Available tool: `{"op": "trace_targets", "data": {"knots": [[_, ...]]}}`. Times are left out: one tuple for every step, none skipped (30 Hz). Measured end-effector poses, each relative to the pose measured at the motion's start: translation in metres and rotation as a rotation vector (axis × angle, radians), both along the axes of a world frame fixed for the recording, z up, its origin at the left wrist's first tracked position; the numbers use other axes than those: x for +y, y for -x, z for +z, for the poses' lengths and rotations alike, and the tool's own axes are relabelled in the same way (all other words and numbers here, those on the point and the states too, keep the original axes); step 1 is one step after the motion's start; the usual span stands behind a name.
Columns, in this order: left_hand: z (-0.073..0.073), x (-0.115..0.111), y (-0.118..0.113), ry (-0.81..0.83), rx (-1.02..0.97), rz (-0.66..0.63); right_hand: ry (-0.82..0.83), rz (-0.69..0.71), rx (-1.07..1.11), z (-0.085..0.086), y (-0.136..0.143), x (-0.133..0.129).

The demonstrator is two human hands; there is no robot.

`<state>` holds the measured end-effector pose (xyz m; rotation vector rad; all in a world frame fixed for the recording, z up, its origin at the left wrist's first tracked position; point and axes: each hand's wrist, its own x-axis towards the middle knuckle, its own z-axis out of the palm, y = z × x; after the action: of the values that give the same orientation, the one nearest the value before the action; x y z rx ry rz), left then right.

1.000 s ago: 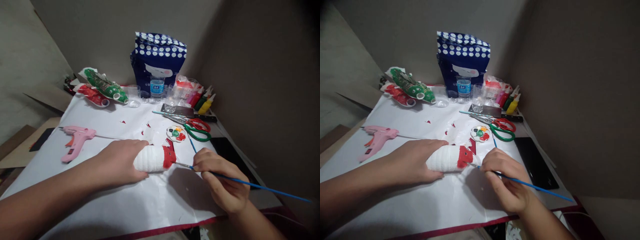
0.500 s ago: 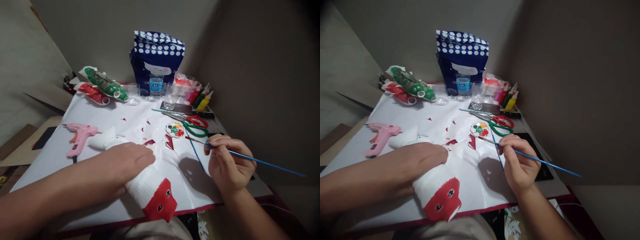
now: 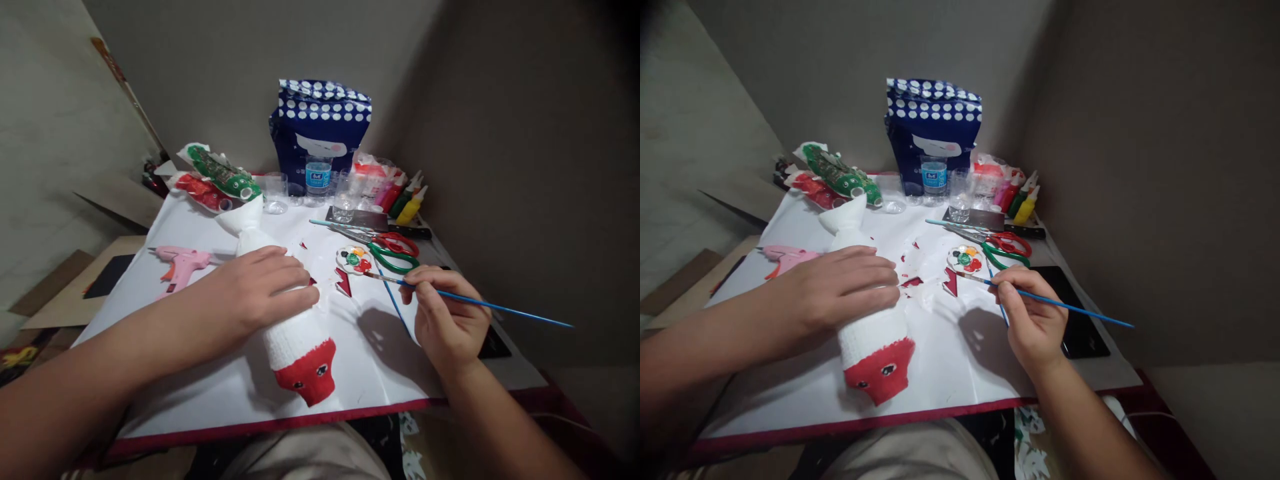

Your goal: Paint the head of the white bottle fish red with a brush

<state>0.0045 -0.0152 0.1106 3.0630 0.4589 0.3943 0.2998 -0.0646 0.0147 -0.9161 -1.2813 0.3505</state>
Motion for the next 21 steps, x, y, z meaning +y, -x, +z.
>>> {"op": "trace_targets", "data": {"knots": [[-0.001,0.001,0.000,-0.007,-0.001,0.007,0.017,0.002,-0.003,0.000,0.000,-0.001],[-0.003,0.003,-0.001,-0.015,-0.004,0.009,0.025,0.008,-0.004,0.000,0.000,-0.001],[-0.005,0.005,-0.001,-0.023,-0.005,0.009,0.028,0.018,-0.005,0.000,0.000,-0.002],[-0.007,0.007,0.000,-0.029,-0.006,0.008,0.025,0.031,-0.005,0.001,-0.001,-0.002],[-0.009,0.009,0.000,-0.032,-0.002,0.008,0.017,0.045,-0.005,0.001,-0.001,-0.002],[-0.012,0.011,0.001,-0.036,0.000,0.004,0.011,0.059,-0.006,0.001,-0.001,-0.002],[-0.014,0.014,0.001,-0.041,0.004,-0.002,0.009,0.070,-0.011,0.001,-0.001,-0.002],[-0.016,0.016,0.002,-0.048,0.006,-0.009,0.016,0.078,-0.017,0.000,0.000,-0.002],[-0.018,0.018,0.002,-0.055,0.011,-0.015,0.028,0.081,-0.023,0.000,0.000,-0.003],[-0.020,0.020,0.003,-0.064,0.011,-0.023,0.043,0.083,-0.029,0.000,0.000,-0.003],[-0.022,0.022,0.003,-0.073,0.010,-0.028,0.058,0.087,-0.033,0.000,0.000,-0.004],[-0.023,0.023,0.003,-0.080,0.009,-0.037,0.072,0.097,-0.037,0.000,0.000,-0.005],[-0.024,0.024,0.003,-0.082,0.008,-0.045,0.085,0.111,-0.039,-0.001,0.000,-0.007],[-0.026,0.024,0.003,-0.080,0.006,-0.048,0.098,0.127,-0.039,-0.001,0.000,-0.009],[-0.027,0.024,0.002,-0.075,0.004,-0.047,0.111,0.143,-0.041,0.000,0.000,-0.010],[-0.028,0.023,0.001,-0.067,0.001,-0.041,0.127,0.156,-0.045,0.000,0.000,-0.012],[-0.030,0.023,0.001,-0.055,-0.002,-0.030,0.142,0.163,-0.048,0.000,0.000,-0.013],[-0.031,0.022,0.000,-0.040,-0.006,-0.014,0.154,0.164,-0.052,0.001,-0.001,-0.014],[-0.033,0.022,-0.001,-0.024,-0.011,0.003,0.163,0.162,-0.055,0.002,-0.001,-0.014],[-0.035,0.022,-0.001,-0.006,-0.017,0.014,0.171,0.160,-0.060,0.003,0.000,-0.014],[-0.038,0.022,-0.002,0.010,-0.027,0.020,0.180,0.159,-0.065,0.004,0.000,-0.014]]}}
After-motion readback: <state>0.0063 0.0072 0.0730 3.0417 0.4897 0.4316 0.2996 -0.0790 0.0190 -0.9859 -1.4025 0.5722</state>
